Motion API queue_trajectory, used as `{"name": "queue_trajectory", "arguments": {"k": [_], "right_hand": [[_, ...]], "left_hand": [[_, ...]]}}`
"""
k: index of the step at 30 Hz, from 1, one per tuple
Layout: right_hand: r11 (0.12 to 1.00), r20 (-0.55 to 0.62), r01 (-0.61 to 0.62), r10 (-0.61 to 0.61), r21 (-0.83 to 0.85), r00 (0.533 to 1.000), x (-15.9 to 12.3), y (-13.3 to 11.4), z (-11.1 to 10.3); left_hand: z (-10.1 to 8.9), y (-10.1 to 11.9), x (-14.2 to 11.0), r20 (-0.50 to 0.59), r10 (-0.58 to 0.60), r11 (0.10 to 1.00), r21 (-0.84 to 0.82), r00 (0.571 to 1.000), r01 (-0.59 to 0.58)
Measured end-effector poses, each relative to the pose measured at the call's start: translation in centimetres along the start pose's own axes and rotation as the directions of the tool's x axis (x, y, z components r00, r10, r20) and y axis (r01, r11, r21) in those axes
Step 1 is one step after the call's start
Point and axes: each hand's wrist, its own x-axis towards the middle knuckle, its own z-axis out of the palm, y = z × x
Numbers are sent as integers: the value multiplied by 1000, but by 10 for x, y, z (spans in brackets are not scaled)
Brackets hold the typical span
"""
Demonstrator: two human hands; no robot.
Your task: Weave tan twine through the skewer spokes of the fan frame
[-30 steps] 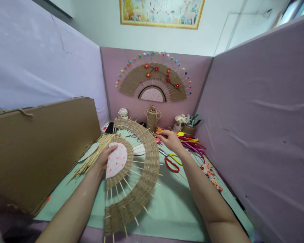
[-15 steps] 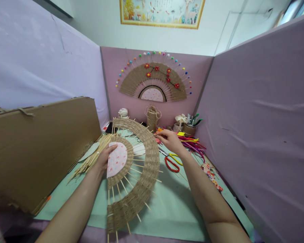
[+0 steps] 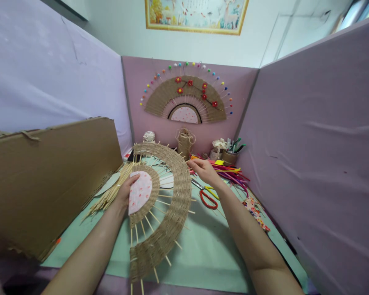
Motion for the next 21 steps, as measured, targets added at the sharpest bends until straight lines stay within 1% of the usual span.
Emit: {"name": "queue_trajectory", "arguments": {"k": [3,6,13,16,19,21], "right_hand": [[1000,-21,-5,4,-25,1000,-1,1,1],[992,-43,4,-10,-126,999,-1,1,-2],[930,-56,114,-142,-349,988,-3,-3,-7],[884,-57,144,-189,-445,980,-4,-6,-6],[851,-57,163,-221,-500,974,-6,-8,-2],[847,-64,164,-226,-505,972,-6,-9,0]], "left_hand": [[-2,-1,4,3,4,1000,0,1000,-4],[-4,-3,7,5,58,998,5,998,-58],[-6,-6,12,-26,192,981,31,981,-192],[-6,-7,13,-11,259,965,49,966,-259],[-5,-8,13,4,307,951,42,952,-307],[-4,-8,12,-6,328,944,30,945,-328]]}}
